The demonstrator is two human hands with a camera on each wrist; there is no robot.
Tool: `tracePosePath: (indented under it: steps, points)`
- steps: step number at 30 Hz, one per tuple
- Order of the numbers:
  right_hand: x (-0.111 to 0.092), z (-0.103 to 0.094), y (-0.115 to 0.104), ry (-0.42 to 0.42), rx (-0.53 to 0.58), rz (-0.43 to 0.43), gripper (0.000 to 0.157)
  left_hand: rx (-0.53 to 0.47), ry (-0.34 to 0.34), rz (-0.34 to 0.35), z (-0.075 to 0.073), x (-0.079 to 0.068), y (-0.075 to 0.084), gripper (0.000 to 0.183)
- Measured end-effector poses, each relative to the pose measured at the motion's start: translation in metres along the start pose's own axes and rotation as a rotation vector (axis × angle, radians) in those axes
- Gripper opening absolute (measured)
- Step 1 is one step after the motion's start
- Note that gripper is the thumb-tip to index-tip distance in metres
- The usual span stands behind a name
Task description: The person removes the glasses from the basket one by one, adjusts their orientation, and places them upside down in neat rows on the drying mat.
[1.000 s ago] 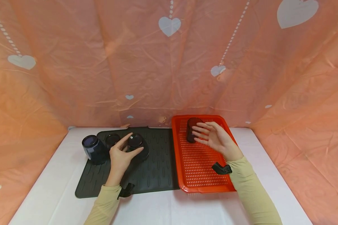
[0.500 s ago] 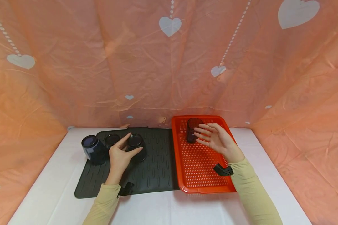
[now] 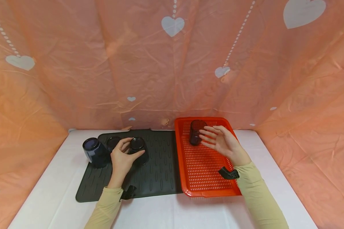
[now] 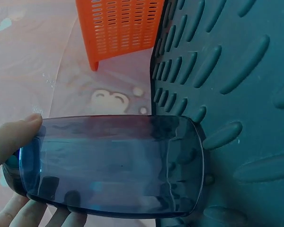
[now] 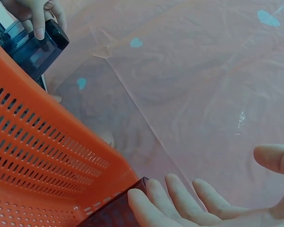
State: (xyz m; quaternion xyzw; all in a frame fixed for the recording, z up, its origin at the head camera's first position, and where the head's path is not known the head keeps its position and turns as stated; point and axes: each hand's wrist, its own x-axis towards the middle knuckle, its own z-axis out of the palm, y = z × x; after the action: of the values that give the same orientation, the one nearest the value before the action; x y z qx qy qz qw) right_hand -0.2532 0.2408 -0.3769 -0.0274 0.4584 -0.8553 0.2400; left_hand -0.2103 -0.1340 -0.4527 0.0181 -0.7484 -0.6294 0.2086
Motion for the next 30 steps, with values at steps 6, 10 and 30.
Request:
tracePosePath:
  steps: [6,10,30]
  points:
    - [-0.002,-0.002,-0.002,0.02,0.002,-0.007,0.06,0.004,0.006,0.003,-0.001,0.002,-0.001,0.063]
    - [-0.002,-0.004,-0.005,0.024,-0.015,-0.01,0.061,0.012,0.023,0.002,-0.001,0.003,-0.002,0.064]
    - [-0.002,-0.021,-0.013,0.109,-0.106,-0.002,0.062,0.12,0.097,0.035,0.006,0.001,-0.003,0.061]
